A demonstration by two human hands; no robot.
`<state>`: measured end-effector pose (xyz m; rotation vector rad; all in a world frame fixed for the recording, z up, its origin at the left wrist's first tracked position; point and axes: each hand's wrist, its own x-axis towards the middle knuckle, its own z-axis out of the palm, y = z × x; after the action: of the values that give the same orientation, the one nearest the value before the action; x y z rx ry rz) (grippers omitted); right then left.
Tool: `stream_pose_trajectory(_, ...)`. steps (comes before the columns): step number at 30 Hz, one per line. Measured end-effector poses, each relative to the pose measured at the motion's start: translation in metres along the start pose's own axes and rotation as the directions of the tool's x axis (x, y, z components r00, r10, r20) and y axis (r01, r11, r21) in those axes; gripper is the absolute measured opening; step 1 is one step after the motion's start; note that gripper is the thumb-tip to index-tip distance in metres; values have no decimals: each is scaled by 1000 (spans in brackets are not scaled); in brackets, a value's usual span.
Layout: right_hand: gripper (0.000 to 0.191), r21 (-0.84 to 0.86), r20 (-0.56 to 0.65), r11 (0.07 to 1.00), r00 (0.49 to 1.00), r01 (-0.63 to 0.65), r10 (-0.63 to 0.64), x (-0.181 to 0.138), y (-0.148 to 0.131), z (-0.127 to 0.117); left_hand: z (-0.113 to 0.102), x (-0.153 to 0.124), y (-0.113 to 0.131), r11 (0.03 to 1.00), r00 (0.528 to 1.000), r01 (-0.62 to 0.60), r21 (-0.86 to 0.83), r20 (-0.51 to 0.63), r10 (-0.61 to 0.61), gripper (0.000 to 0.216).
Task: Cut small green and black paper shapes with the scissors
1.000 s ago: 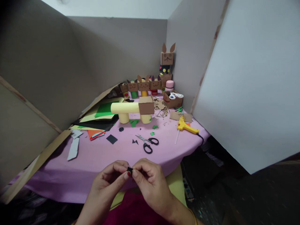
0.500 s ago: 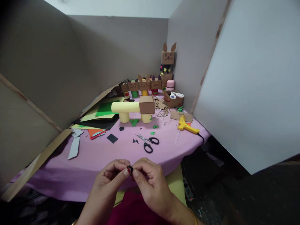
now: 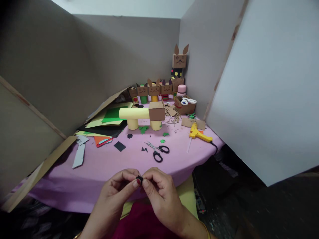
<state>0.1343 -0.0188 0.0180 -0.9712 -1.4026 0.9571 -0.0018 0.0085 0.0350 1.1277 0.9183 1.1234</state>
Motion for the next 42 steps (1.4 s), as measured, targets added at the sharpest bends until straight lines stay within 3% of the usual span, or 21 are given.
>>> stream_pose_trajectory(7,18,-74,7,997,999,36,-35,0,-1,-1,0,2,0,1000,1000,-7,9,-11,7,9)
stream_pose_trajectory(16,20,-23,-34,1000,999,9,-10,0,2,-1,6,-1,3,999,999,10,30,-38,-9,11)
stream_pose_trajectory(21,17,-27,-48,998,997,65,-66,0,2,-1,6,2,3,997,997,70,25,-27,-70,14)
stream_pose_trajectory(26,17,-98,-45,989,993,106,-111,2,3,-1,1,5,3,997,999,35,72,-8,-34,5)
stream_pose_trajectory(32,16,-299,-21,950,994,95,-106,33,25,-4,-17,40,-14,970,999,-38,238,24,33,6)
stream_pose_trajectory(35,13,-449,24,887,994,107,-108,53,41,-4,-31,68,-23,928,991,-94,360,122,53,10)
stream_pose_trajectory(42,15,-523,19,845,993,109,-117,65,74,7,-52,97,-42,901,973,-147,408,225,57,7)
